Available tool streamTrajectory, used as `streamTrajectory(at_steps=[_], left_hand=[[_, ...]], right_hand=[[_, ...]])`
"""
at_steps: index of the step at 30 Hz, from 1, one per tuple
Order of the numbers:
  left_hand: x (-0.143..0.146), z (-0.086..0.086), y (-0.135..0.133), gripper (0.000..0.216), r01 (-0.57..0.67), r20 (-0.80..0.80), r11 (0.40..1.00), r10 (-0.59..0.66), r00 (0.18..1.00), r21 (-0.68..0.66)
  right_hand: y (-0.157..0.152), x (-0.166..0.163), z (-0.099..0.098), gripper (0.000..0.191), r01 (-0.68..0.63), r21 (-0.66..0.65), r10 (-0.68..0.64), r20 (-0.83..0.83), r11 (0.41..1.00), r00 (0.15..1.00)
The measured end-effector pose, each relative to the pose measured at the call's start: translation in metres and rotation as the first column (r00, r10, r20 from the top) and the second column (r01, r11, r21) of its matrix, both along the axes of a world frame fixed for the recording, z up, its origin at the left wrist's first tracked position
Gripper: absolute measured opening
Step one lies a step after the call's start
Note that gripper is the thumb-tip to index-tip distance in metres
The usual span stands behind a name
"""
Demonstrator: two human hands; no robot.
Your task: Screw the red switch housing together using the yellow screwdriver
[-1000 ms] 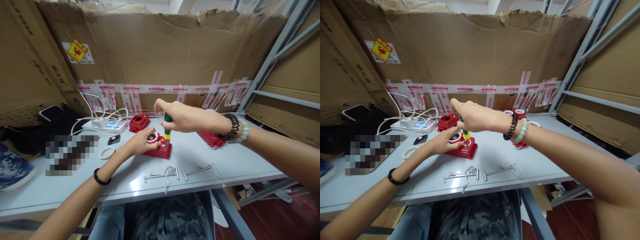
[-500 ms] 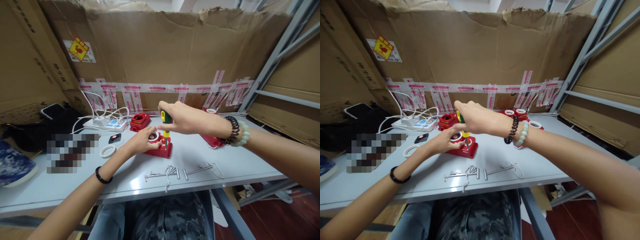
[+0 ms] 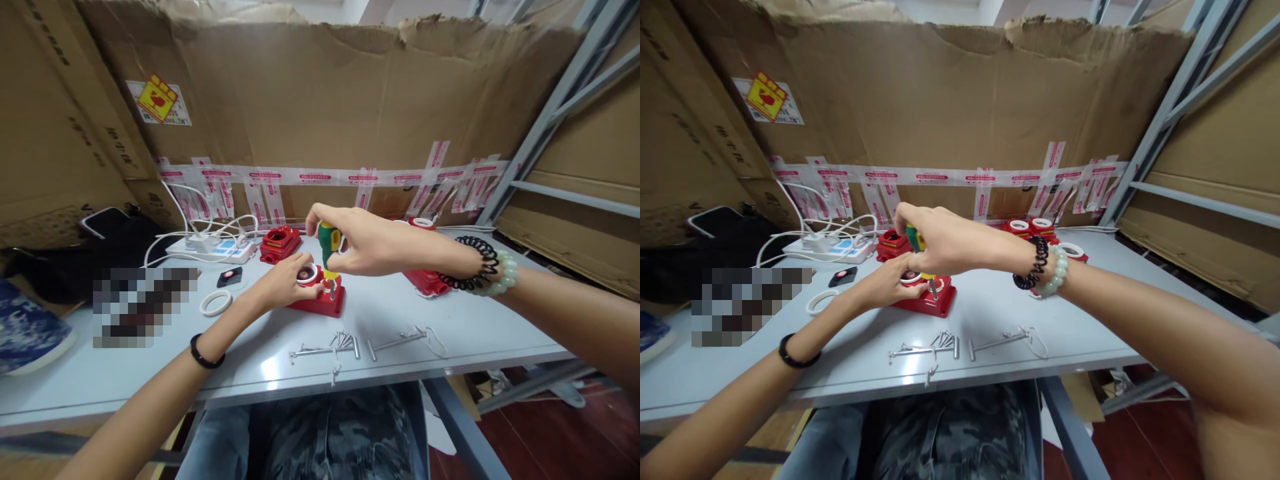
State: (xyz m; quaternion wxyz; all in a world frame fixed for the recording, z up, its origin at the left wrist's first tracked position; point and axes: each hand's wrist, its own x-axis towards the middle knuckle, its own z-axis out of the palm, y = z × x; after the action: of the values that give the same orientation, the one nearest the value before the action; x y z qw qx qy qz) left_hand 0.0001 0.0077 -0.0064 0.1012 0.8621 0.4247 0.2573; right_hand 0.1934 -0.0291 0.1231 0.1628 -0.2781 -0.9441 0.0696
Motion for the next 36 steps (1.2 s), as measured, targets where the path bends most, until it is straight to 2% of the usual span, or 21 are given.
streamTrajectory(at_steps=[3, 6, 7, 10, 13, 15, 17, 19, 21, 26, 31, 34, 36], left_hand=[[0.0, 0.0, 0.0, 0.029, -0.006, -0.012, 1.0, 0.006, 1.0, 0.006], [0.001, 0.0, 0.0, 0.031, -0.037, -0.04, 0.999, 0.037, 0.999, -0.001], [0.001, 0.0, 0.0, 0.032, -0.04, -0.044, 0.999, 0.04, 0.998, -0.007], [0.001, 0.0, 0.001, 0.034, -0.021, -0.035, 0.999, 0.02, 0.999, -0.035], [0.0, 0.0, 0.0, 0.035, -0.026, -0.044, 0.999, 0.025, 0.999, -0.031], [0.0, 0.001, 0.0, 0.035, -0.033, -0.062, 0.999, 0.032, 0.998, -0.011], [0.001, 0.001, -0.001, 0.032, -0.034, -0.066, 0.999, 0.034, 0.997, 0.001], [0.001, 0.002, -0.001, 0.029, -0.032, -0.06, 0.999, 0.032, 0.998, -0.006], [0.001, 0.002, 0.0, 0.029, -0.026, -0.049, 1.0, 0.025, 0.999, -0.018], [0.0, 0.001, 0.0, 0.032, -0.031, -0.035, 0.999, 0.031, 0.999, -0.019], [0.0, 0.002, 0.0, 0.035, -0.006, 0.01, 0.999, 0.007, 1.0, -0.05], [0.0, 0.002, 0.0, 0.036, -0.005, 0.014, 0.999, 0.006, 1.0, -0.054], [0.0, 0.002, 0.0, 0.036, -0.008, 0.015, 0.998, 0.009, 1.0, -0.055]], right_hand=[[-0.002, -0.002, -0.001, 0.011, 0.094, 0.07, -0.095, 0.006, 0.993, 0.995], [-0.001, -0.002, -0.001, 0.007, 0.13, 0.063, -0.128, -0.037, 0.989, 0.991], [-0.001, -0.002, -0.001, 0.008, 0.113, 0.049, -0.11, -0.047, 0.992, 0.993], [-0.002, 0.001, 0.0, 0.031, 0.083, 0.033, -0.082, -0.018, 0.996, 0.996], [-0.004, 0.004, 0.002, 0.03, 0.201, 0.103, -0.21, 0.087, 0.974, 0.974], [-0.005, 0.005, 0.003, 0.027, 0.248, 0.154, -0.264, 0.096, 0.956, 0.96], [-0.005, 0.007, 0.005, 0.028, 0.198, 0.124, -0.207, 0.068, 0.972, 0.976], [-0.004, 0.008, 0.006, 0.038, 0.1, 0.034, -0.102, 0.053, 0.994, 0.993], [-0.004, 0.008, 0.007, 0.037, 0.052, -0.026, -0.05, 0.059, 0.998, 0.997], [-0.002, 0.005, 0.003, 0.011, 0.143, 0.095, -0.144, 0.006, 0.985, 0.99], [0.002, 0.007, 0.001, 0.019, 0.051, 0.017, -0.051, -0.043, 0.999, 0.998], [0.003, 0.008, -0.001, 0.015, 0.08, 0.013, -0.079, -0.083, 0.997, 0.993], [0.002, 0.008, -0.003, 0.022, 0.105, -0.014, -0.106, -0.143, 0.994, 0.984]])
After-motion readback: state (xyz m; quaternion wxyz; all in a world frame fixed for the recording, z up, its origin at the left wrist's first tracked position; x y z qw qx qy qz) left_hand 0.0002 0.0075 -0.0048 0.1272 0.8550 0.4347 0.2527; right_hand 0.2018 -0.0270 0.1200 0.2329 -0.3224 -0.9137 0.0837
